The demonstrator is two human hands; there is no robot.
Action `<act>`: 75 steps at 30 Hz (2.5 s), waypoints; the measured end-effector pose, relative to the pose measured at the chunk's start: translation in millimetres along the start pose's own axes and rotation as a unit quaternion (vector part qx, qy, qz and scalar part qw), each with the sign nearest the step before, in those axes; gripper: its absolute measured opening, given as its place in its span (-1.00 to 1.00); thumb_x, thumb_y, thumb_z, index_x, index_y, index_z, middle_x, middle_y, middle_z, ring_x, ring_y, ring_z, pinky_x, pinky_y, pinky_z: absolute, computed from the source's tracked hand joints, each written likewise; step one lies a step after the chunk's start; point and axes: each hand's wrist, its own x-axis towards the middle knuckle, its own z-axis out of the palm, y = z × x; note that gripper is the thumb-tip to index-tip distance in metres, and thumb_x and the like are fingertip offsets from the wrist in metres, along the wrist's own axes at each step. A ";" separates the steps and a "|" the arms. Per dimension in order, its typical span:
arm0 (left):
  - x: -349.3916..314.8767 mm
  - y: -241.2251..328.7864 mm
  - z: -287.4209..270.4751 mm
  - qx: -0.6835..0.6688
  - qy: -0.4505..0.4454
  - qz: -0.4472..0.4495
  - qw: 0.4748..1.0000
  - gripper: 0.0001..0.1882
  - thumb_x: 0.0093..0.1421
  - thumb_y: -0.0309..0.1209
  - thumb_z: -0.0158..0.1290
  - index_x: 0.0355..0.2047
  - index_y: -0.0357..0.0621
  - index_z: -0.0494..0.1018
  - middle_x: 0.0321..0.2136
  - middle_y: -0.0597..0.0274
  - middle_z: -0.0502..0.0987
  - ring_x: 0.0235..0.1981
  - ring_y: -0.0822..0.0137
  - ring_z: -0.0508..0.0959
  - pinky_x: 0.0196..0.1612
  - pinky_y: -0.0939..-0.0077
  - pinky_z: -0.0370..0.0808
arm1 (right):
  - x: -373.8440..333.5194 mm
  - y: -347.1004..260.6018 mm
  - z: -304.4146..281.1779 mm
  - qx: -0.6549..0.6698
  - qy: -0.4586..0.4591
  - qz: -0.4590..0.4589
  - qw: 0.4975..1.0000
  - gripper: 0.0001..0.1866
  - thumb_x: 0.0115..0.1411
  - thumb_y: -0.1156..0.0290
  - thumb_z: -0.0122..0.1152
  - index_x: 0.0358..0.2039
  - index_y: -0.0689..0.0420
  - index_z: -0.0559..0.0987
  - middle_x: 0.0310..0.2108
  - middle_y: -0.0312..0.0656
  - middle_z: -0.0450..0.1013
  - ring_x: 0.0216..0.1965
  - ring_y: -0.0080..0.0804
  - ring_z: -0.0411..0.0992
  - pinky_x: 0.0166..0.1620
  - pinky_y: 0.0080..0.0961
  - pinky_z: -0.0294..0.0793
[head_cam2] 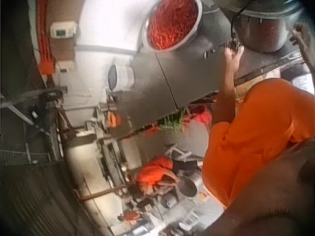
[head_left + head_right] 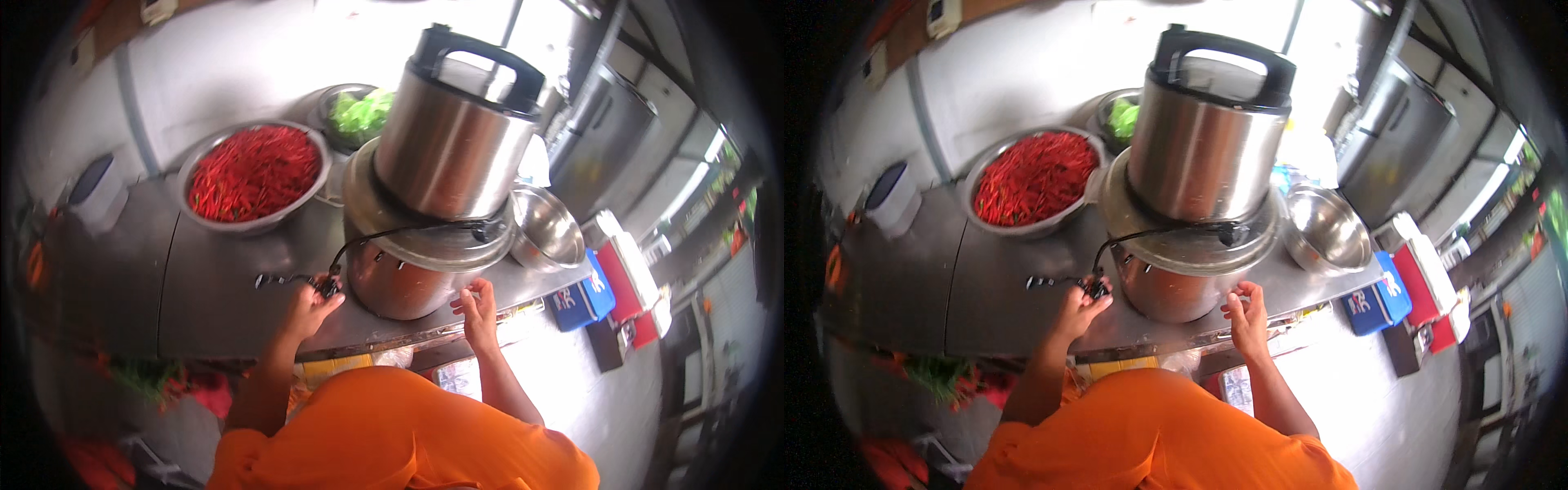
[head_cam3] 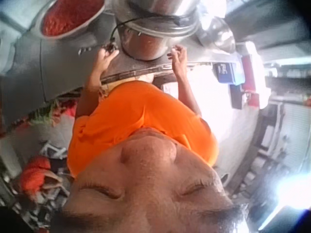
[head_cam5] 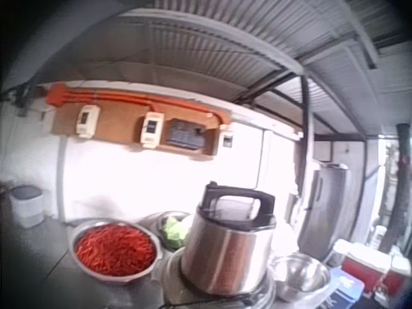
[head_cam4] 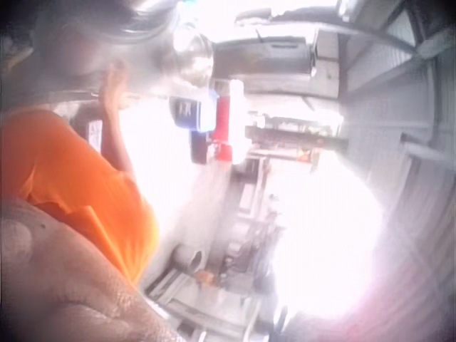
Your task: The person places a motor unit onto a large stainless steel container and then plugs the device's power cord into a wall-mounted socket.
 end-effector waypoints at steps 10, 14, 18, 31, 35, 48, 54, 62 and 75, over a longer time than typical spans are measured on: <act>-43.4 85.6 -30.3 0.165 0.005 0.142 0.976 -0.56 0.07 -0.65 0.21 -0.01 -0.25 0.42 -0.17 0.25 0.47 -0.17 0.44 0.47 -0.03 0.48 0.45 | -28.2 -78.0 -3.2 -0.011 0.196 -0.176 0.965 -0.76 0.21 0.54 0.18 -0.12 0.23 0.41 -0.29 -0.22 0.38 -0.33 -0.54 0.39 -0.19 -0.57 0.43; -53.1 157.2 -9.6 0.300 0.015 0.223 0.927 -0.56 -0.05 -0.59 0.29 -0.11 -0.28 0.48 -0.26 0.18 0.49 -0.23 0.31 0.50 -0.07 0.42 0.42 | -32.6 -136.1 -3.2 -0.024 0.175 -0.347 0.921 -0.68 0.11 0.54 0.26 -0.12 0.24 0.43 -0.15 -0.07 0.34 -0.19 -0.36 0.38 -0.11 -0.48 0.42; -28.0 230.3 22.5 0.442 0.001 0.352 0.825 -0.54 -0.16 -0.47 0.37 -0.19 -0.28 0.55 -0.41 0.10 0.56 -0.39 0.17 0.56 -0.25 0.37 0.48 | -33.0 -194.9 0.4 -0.212 0.116 -0.503 0.829 -0.48 -0.01 0.51 0.37 0.01 0.22 0.45 0.01 0.06 0.33 -0.03 -0.05 0.39 -0.03 -0.28 0.42; 41.9 369.5 148.6 0.474 -0.021 0.529 0.704 -0.47 -0.11 -0.46 0.35 -0.08 -0.23 0.48 -0.40 0.12 0.56 -0.41 0.26 0.57 -0.31 0.40 0.52 | 37.7 -312.6 -3.2 -0.176 -0.052 -0.503 0.845 -0.23 -0.02 0.60 0.35 0.25 0.08 0.31 -0.04 -0.02 0.42 -0.09 -0.08 0.48 -0.19 -0.39 0.51; 46.5 370.7 150.1 0.529 0.025 0.480 0.699 -0.47 -0.06 -0.42 0.39 -0.07 -0.26 0.49 -0.39 0.19 0.55 -0.42 0.39 0.52 -0.30 0.50 0.48 | 66.7 -314.0 -25.7 -0.189 -0.037 -0.460 0.867 -0.20 -0.05 0.54 0.47 0.24 -0.01 0.35 -0.09 -0.07 0.49 -0.08 -0.22 0.52 -0.12 -0.39 0.54; 3.1 136.6 115.4 0.196 0.239 0.257 0.916 -0.31 0.20 -0.33 0.12 0.28 -0.29 0.15 0.15 0.06 0.33 0.17 0.24 0.33 0.18 0.28 0.28 | 254.3 -261.9 -49.8 -0.026 -0.194 -0.329 0.924 -0.58 0.19 0.30 0.32 0.00 0.23 0.49 -0.15 -0.20 0.51 -0.15 -0.45 0.44 -0.06 -0.48 0.41; 1.6 85.2 164.6 0.179 0.301 0.240 0.905 -0.21 0.35 -0.03 -0.11 0.37 -0.29 -0.09 0.32 0.01 0.09 0.32 0.16 0.13 0.34 0.24 0.04 | 293.7 -251.6 -8.7 0.117 -0.255 -0.289 0.915 -0.61 0.14 0.23 0.39 -0.07 0.12 0.57 -0.32 -0.34 0.52 -0.37 -0.61 0.35 -0.28 -0.60 0.36; 21.4 51.5 143.9 -0.128 0.404 0.208 0.882 -0.23 0.41 0.18 -0.40 0.37 -0.18 0.02 0.35 0.10 0.11 0.31 0.19 0.19 0.36 0.26 0.11 | 331.5 -214.7 -3.8 0.169 -0.232 -0.294 0.912 -0.69 0.14 0.30 0.40 -0.14 0.11 0.58 -0.40 -0.42 0.47 -0.40 -0.66 0.34 -0.29 -0.61 0.34; 113.5 149.9 117.9 -0.184 0.268 0.166 0.931 -0.32 0.41 0.08 -0.28 0.30 -0.20 0.12 0.27 0.10 0.20 0.27 0.22 0.24 0.30 0.30 0.21 | 378.8 -292.9 -80.3 0.267 -0.040 -0.462 0.844 -0.68 0.07 0.32 0.32 -0.16 0.10 0.53 -0.44 -0.27 0.47 -0.38 -0.52 0.39 -0.25 -0.51 0.39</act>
